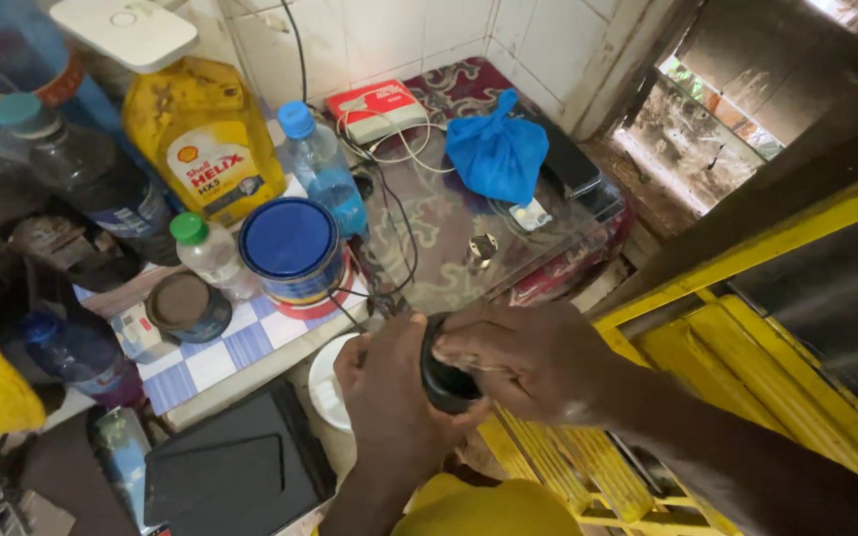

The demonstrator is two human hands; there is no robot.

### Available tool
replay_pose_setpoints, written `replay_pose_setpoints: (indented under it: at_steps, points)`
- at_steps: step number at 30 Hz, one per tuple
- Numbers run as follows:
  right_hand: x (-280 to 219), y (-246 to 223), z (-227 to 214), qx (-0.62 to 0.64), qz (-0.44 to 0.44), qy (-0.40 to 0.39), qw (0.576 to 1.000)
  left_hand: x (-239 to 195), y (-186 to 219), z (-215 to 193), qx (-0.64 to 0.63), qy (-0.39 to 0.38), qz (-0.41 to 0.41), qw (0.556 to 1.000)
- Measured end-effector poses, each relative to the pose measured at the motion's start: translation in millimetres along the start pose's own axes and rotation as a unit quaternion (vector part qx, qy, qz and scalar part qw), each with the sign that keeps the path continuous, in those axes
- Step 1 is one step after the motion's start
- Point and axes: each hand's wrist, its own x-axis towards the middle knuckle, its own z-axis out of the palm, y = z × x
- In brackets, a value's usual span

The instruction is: Cleaning a portable speaker with a cloth after connecting it to a charger.

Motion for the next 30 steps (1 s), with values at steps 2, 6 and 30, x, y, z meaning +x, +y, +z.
replay_pose_setpoints:
  at_steps: [2, 6, 30]
  points:
    - [1.2, 3.3, 2.9, -0.049, -0.064, 0.037, 0.996, -0.2, -3.0, 3.7, -0.003, 0.007, 0.012, 1.000]
    - [0.3, 7.5, 3.9, -0.040, -0.078, 0.023, 0.996, -1.8, -5.6, 1.2, -0.029, 0.005, -0.004, 1.000]
    - [6.0, -47.7, 13.4, 0.046, 0.414, 0.083, 0.905, -11.0, -15.9, 24.8, 0.035, 0.152, 0.142, 0.977]
